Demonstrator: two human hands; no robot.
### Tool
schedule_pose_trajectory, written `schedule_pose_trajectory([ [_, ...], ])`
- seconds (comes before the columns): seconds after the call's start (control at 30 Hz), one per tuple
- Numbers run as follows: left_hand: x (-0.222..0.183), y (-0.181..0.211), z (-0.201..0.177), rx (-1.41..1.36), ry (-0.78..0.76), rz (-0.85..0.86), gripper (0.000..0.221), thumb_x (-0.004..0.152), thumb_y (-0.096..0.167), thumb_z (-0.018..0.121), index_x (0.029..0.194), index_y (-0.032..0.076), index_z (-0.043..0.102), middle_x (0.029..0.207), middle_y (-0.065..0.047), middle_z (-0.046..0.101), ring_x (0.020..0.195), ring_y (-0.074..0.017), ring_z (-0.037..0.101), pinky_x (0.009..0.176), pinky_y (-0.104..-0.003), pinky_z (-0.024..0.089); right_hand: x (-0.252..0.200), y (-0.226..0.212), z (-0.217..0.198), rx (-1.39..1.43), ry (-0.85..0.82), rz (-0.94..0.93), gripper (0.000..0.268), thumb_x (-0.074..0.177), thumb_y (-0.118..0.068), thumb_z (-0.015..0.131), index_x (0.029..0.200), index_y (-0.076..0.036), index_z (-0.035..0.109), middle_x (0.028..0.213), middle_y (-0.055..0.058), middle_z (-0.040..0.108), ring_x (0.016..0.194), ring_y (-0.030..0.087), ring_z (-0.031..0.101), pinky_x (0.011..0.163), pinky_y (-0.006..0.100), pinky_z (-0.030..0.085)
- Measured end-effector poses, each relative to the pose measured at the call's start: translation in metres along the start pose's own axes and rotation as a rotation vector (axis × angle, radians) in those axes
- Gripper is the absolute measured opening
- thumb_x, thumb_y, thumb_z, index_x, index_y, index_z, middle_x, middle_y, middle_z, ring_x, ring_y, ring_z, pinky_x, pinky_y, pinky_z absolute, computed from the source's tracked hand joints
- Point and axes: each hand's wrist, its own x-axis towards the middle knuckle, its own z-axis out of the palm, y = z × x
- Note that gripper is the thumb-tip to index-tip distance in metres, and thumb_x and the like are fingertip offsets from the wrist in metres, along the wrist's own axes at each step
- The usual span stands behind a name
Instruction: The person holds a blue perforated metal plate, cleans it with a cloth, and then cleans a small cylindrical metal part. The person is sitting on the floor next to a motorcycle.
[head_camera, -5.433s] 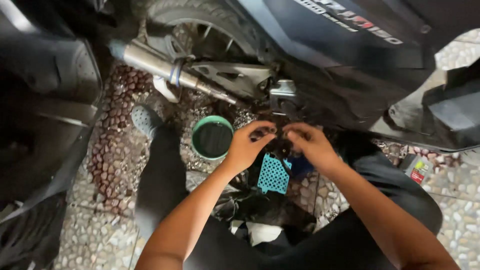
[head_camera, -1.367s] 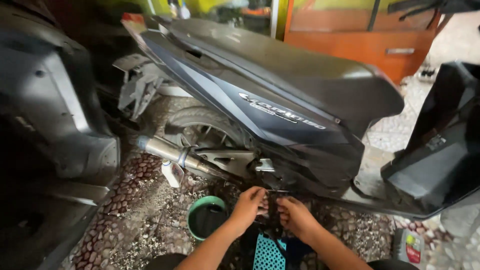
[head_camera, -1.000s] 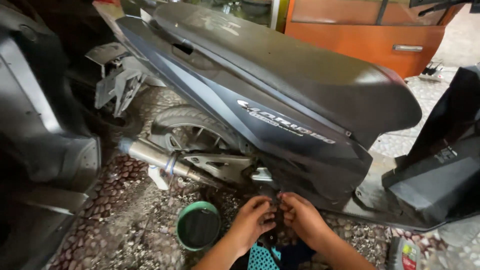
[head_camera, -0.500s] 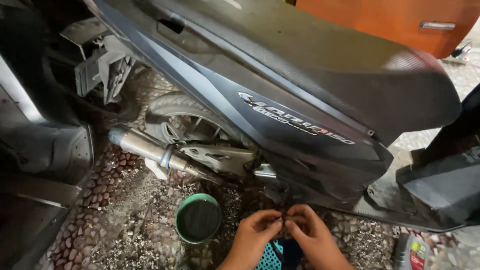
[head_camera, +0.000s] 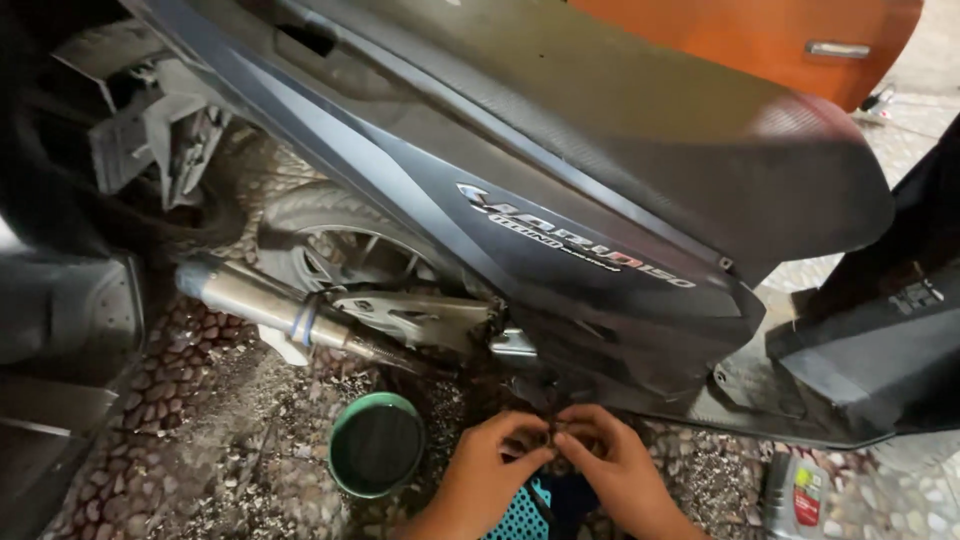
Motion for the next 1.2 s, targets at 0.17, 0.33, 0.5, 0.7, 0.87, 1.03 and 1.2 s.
schedule_pose_trajectory([
  [0.17,-0.009,0.008,-0.004,0.176,0.009,0.132,0.03,0.083,0.014,0.08,0.109,0.002,0.072,0.101,-0.008,0.074,0.091,-0.0225,0.073,0.079,-0.034,0.058,-0.003,0.006,0.002,0.019,-0.078,-0.051,0.036,0.09,-0.016,0.072,0.121,0.001,0.067,0.1,0.012,0.078,0.089,0.016,0.074,0.077,0.03,0.059],
  [0.33,-0.016,0.019,-0.003,0.24,0.051,0.25,0.028,0.084,0.014,0.081,0.107,0.001,0.072,0.1,-0.01,0.073,0.091,-0.0251,0.072,0.079,-0.035,0.057,-0.012,-0.002,0.002,0.068,-0.11,-0.094,0.036,0.091,-0.017,0.07,0.122,0.001,0.068,0.101,0.01,0.078,0.09,0.014,0.072,0.078,0.028,0.057],
  [0.5,-0.015,0.025,-0.003,0.041,0.049,0.176,0.024,0.086,0.01,0.076,0.109,0.002,0.073,0.103,-0.004,0.071,0.093,-0.0165,0.073,0.078,-0.029,0.06,-0.019,-0.013,0.001,0.125,-0.098,-0.061,0.039,0.091,-0.018,0.07,0.126,-0.001,0.072,0.101,0.007,0.079,0.09,0.011,0.069,0.079,0.027,0.055],
  [0.7,-0.012,0.02,-0.012,-0.106,0.157,0.331,0.022,0.087,-0.001,0.077,0.108,-0.003,0.072,0.109,-0.005,0.068,0.1,-0.0151,0.069,0.085,-0.027,0.059,-0.013,-0.007,-0.012,0.078,-0.076,-0.187,0.035,0.091,-0.015,0.07,0.122,0.0,0.072,0.107,0.004,0.076,0.095,0.01,0.068,0.084,0.029,0.055],
  [0.87,-0.018,0.017,-0.029,-0.383,0.147,0.21,0.029,0.086,-0.006,0.078,0.113,-0.001,0.069,0.109,-0.01,0.072,0.1,-0.0185,0.069,0.086,-0.031,0.058,-0.026,-0.032,-0.029,0.175,0.087,-0.126,0.033,0.094,-0.013,0.066,0.127,-0.004,0.067,0.099,-0.001,0.066,0.085,0.007,0.059,0.076,0.027,0.049],
  [1.03,-0.013,0.011,-0.042,-0.596,0.069,0.127,0.03,0.086,-0.011,0.076,0.112,0.0,0.067,0.119,-0.012,0.071,0.111,-0.0195,0.069,0.098,-0.035,0.058,-0.02,-0.036,-0.041,0.517,0.132,-0.14,0.029,0.098,-0.011,0.067,0.126,-0.005,0.063,0.088,-0.003,0.058,0.076,0.007,0.055,0.069,0.025,0.046],
  [1.2,-0.012,0.016,-0.042,-0.723,0.017,0.003,0.033,0.088,-0.01,0.072,0.119,0.001,0.067,0.124,-0.013,0.07,0.113,-0.0211,0.068,0.101,-0.036,0.055,-0.026,-0.051,-0.039,0.481,0.121,-0.139,0.027,0.097,-0.01,0.067,0.123,-0.005,0.063,0.091,-0.002,0.061,0.078,0.007,0.058,0.071,0.025,0.047],
])
